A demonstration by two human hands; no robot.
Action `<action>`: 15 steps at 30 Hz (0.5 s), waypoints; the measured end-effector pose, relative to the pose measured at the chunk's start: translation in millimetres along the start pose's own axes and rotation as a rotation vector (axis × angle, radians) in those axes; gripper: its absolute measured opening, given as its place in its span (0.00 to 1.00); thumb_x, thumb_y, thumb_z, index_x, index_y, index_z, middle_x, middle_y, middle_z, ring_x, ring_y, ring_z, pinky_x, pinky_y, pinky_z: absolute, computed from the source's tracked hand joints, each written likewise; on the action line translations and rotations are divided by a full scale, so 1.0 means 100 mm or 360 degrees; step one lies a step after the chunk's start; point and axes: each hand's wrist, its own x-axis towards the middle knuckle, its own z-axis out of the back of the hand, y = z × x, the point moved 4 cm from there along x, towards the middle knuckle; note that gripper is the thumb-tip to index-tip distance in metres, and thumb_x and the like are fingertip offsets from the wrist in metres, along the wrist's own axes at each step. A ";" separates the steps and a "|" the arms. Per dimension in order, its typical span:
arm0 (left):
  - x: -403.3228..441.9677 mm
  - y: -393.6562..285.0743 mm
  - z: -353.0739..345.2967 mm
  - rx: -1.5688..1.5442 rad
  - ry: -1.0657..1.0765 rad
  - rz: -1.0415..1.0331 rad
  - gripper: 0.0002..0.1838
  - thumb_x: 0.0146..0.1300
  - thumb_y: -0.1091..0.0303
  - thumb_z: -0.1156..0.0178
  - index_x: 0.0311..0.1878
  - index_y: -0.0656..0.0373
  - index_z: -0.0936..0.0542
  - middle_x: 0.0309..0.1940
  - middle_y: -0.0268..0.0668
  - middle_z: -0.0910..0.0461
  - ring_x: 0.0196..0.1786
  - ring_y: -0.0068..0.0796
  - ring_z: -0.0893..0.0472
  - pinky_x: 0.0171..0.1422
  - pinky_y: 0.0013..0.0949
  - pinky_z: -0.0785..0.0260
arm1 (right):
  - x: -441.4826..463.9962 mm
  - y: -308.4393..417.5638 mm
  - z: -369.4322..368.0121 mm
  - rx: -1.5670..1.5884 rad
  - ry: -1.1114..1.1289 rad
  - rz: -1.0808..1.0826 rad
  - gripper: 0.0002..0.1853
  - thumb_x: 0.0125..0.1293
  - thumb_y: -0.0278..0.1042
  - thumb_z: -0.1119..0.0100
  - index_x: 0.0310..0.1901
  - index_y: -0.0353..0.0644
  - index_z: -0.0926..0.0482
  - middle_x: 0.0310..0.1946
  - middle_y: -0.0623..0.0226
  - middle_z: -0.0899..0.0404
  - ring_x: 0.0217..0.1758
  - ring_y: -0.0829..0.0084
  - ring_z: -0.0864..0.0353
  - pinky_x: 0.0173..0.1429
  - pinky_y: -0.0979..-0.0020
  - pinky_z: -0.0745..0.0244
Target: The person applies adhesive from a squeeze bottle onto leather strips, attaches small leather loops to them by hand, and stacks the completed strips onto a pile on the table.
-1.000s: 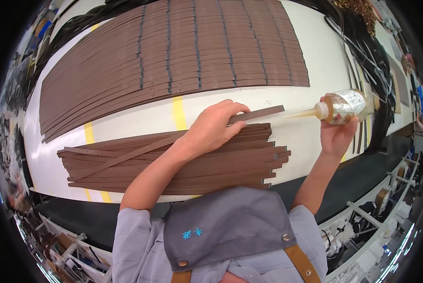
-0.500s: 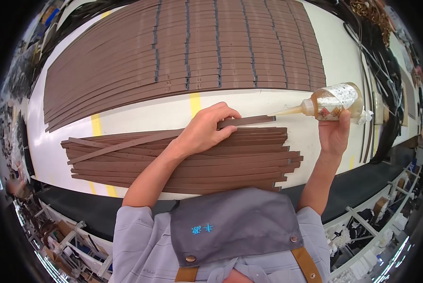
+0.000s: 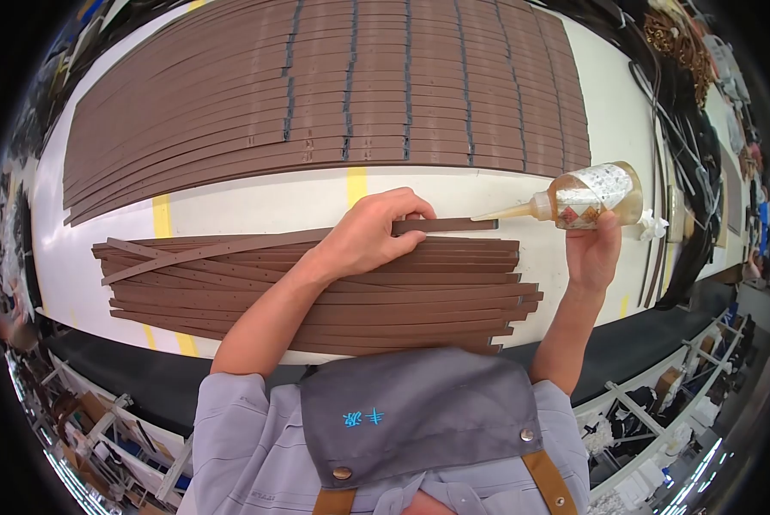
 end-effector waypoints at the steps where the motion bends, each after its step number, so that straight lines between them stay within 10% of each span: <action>1: 0.00 0.00 0.00 -0.0001 -0.0001 -0.0004 0.11 0.59 0.74 0.37 0.46 0.60 0.20 0.38 0.38 0.20 0.42 0.34 0.21 0.48 0.35 0.28 | -0.01 -0.02 -0.01 -0.0050 -0.0023 0.0000 0.38 0.66 0.47 0.33 0.71 0.39 0.39 0.65 0.64 0.29 0.69 0.68 0.29 0.72 0.59 0.33; 15: 0.00 0.01 0.00 -0.0020 0.0007 0.0029 0.12 0.59 0.74 0.37 0.47 0.60 0.20 0.39 0.39 0.20 0.44 0.35 0.20 0.49 0.36 0.28 | -0.04 -0.14 -0.11 -0.0279 -0.0050 -0.0069 0.41 0.64 0.48 0.31 0.70 0.35 0.41 0.62 0.61 0.29 0.65 0.67 0.27 0.68 0.62 0.29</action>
